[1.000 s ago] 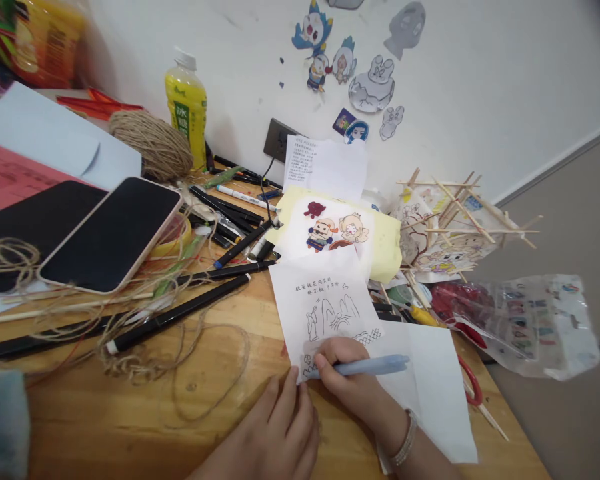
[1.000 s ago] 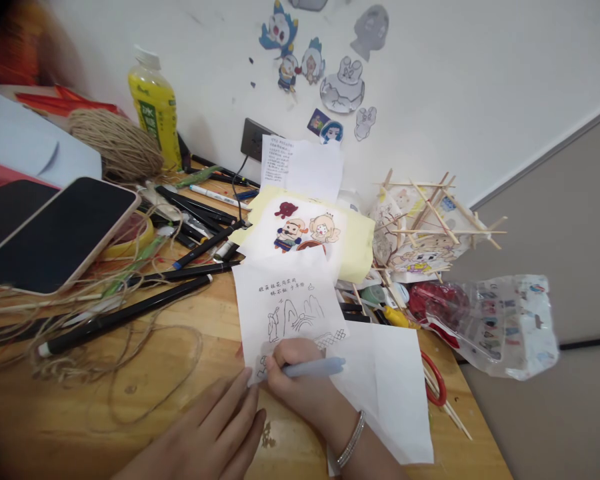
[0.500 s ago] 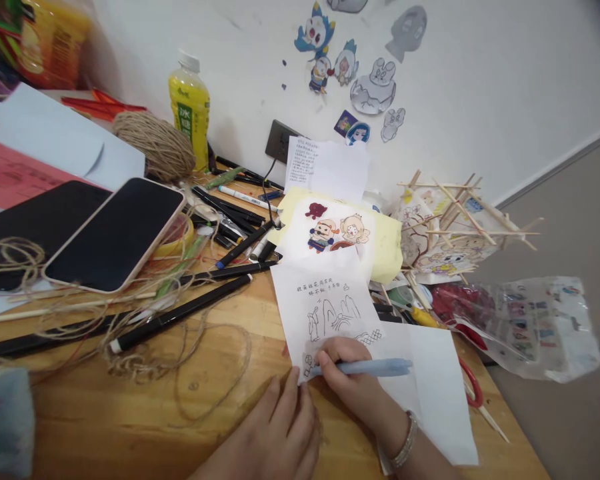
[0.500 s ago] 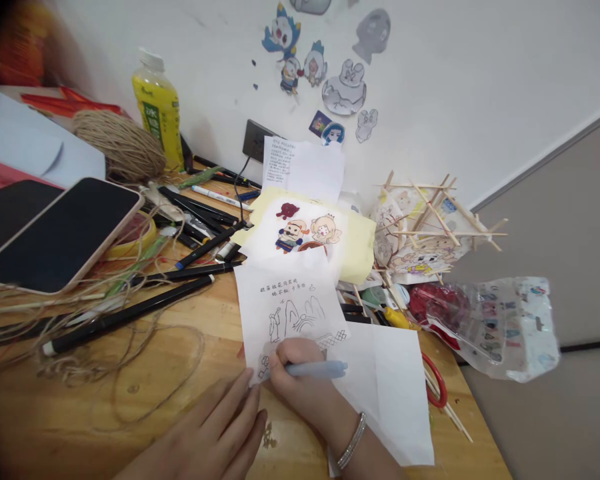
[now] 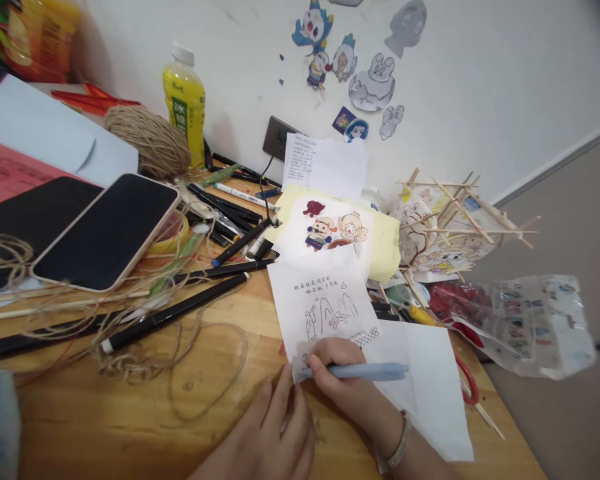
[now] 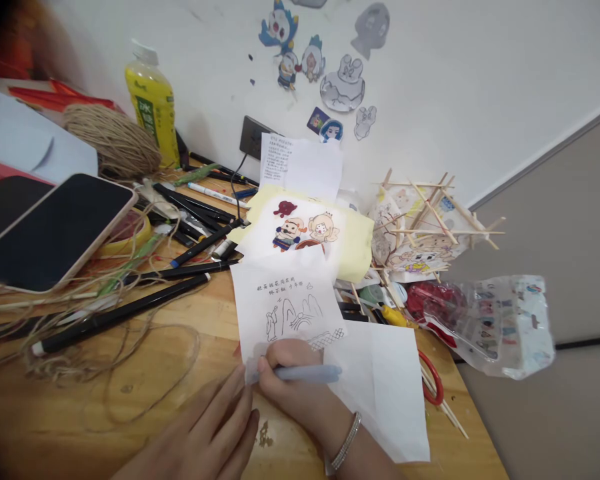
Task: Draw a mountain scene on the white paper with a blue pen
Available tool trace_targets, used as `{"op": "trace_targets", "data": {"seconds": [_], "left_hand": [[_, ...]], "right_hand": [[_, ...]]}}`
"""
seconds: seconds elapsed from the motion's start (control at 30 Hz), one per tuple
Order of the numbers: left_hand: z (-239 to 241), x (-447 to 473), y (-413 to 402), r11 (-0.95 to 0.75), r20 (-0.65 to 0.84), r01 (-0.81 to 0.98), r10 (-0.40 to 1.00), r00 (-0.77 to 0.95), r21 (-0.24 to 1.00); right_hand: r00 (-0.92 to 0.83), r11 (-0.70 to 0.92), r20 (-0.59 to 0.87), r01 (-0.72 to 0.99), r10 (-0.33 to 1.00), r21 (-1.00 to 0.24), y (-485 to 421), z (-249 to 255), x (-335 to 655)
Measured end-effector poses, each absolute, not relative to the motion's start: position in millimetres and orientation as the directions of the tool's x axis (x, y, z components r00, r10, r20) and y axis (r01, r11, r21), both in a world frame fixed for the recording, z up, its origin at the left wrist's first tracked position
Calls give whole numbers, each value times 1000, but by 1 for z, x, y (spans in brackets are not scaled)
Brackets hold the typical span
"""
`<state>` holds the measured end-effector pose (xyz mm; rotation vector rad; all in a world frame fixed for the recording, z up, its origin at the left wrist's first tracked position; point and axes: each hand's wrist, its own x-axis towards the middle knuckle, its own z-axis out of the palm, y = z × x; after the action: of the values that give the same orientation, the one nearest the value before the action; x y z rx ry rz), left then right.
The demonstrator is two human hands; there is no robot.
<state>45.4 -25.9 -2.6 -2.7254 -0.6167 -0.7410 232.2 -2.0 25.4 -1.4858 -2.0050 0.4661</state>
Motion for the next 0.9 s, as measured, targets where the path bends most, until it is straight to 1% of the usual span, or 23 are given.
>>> {"op": "trace_targets", "data": {"seconds": [0.17,0.47,0.67,0.8,0.9], "left_hand": [[-3,46,-25,-872,524,474,348,777,-124],[-2,45,-28,-870,519,476,351,780,-127],[-2,49,-22,-863,546,486,344,764,-136],[-4,51,-22,-854,632,499,308,711,-146],[-3,50,-24,-854,611,500,321,724,-143]], "right_hand": [[-228,306,206,756,952,-579,-2,24,233],[-234,308,204,795,951,-522,-1,23,232],[-235,327,238,796,943,-510,-1,27,230],[-222,330,262,792,939,-514,-2,27,230],[-219,339,278,779,935,-527,-1,27,229]]}}
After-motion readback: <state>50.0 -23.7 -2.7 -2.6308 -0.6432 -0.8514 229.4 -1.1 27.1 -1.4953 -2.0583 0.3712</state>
